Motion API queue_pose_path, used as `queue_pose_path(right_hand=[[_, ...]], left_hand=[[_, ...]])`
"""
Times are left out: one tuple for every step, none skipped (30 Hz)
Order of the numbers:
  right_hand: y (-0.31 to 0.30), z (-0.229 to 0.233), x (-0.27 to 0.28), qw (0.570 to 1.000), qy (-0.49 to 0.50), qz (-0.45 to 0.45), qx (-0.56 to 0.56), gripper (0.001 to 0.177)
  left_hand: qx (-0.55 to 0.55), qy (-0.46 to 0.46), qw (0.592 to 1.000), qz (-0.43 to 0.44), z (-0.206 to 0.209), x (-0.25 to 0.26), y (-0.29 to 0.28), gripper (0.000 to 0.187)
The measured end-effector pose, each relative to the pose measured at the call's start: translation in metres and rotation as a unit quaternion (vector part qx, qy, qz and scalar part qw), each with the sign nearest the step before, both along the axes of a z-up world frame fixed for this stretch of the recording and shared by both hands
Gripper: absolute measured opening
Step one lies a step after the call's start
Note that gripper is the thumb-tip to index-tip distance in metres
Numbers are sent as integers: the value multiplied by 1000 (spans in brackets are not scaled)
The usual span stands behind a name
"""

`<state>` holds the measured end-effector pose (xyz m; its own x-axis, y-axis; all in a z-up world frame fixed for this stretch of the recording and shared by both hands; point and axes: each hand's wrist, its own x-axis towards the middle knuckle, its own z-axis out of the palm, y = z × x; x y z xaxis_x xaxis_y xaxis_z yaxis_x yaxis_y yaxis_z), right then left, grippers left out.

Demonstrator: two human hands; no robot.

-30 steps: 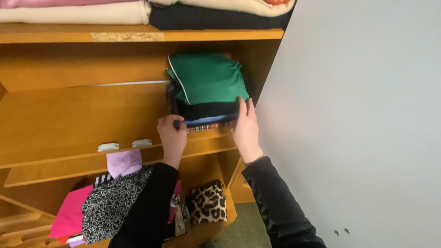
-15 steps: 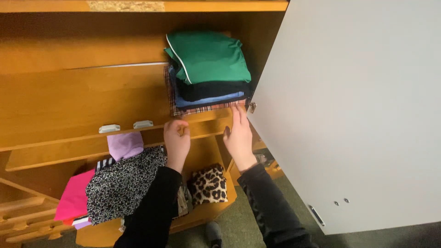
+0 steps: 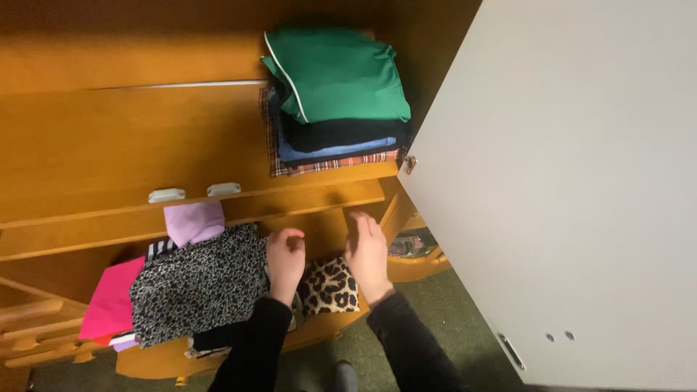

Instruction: The person repeatedly picks folded garments from a lower shelf and places them on top of a growing stack on an upper shelf. Items include jeans, black shirts, a green shirt, and a leopard-print top. The person adjusts each piece to align the stack neatly.

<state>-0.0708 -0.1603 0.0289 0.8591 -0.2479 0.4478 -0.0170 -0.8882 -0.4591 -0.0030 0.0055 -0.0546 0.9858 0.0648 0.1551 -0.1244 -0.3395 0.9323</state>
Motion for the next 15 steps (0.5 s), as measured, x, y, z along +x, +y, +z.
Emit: queue_pose_path(right_hand=[[0,-6,-1,1000,12,4,24,58],[-1,-12,-2,999,23,8,48,55],[-4,-28,1,998,28,8,50,55],[-7,-44,5,998,33,3,51,49],[-11,-60,7,998,37,-3,53,44],[-10,-67,7,998,43,-4,54,44],[-10,-73,7,997,50,-5,63,40],[-10,-80,7,996,57,-6,72,38],[-12,-91,8,996,61,-5,72,38],[-12,-102,8,996,53,-13,66,39],[-12,-113,8,997,45,-23,62,41],[-12,-134,11,997,49,-23,63,41],[-15,-155,13,997,54,-38,49,41],[-18,-176,14,996,58,-54,36,43],[-18,-174,12,996,60,-54,35,43]], left_hand=[[23,-2,1000,14,-15,3,0,13],[46,-5,999,28,-30,6,1,12],[48,0,998,28,-40,5,0,12],[32,20,999,29,-51,5,-1,11],[16,40,999,30,-63,4,-2,10],[17,45,998,30,-54,-3,-3,10],[-16,77,997,18,-46,-10,-5,14],[-49,109,993,6,-38,-17,-6,19],[-49,113,992,8,-49,-20,-8,19],[-56,120,991,-3,-60,-23,-10,21],[-62,128,990,-14,-71,-27,-10,24],[-61,133,989,-13,-86,-22,-9,24],[-73,137,988,-21,-103,-18,-11,34],[-85,142,986,-28,-119,-15,-13,46],[-86,144,985,-28,-102,-21,-15,46]])
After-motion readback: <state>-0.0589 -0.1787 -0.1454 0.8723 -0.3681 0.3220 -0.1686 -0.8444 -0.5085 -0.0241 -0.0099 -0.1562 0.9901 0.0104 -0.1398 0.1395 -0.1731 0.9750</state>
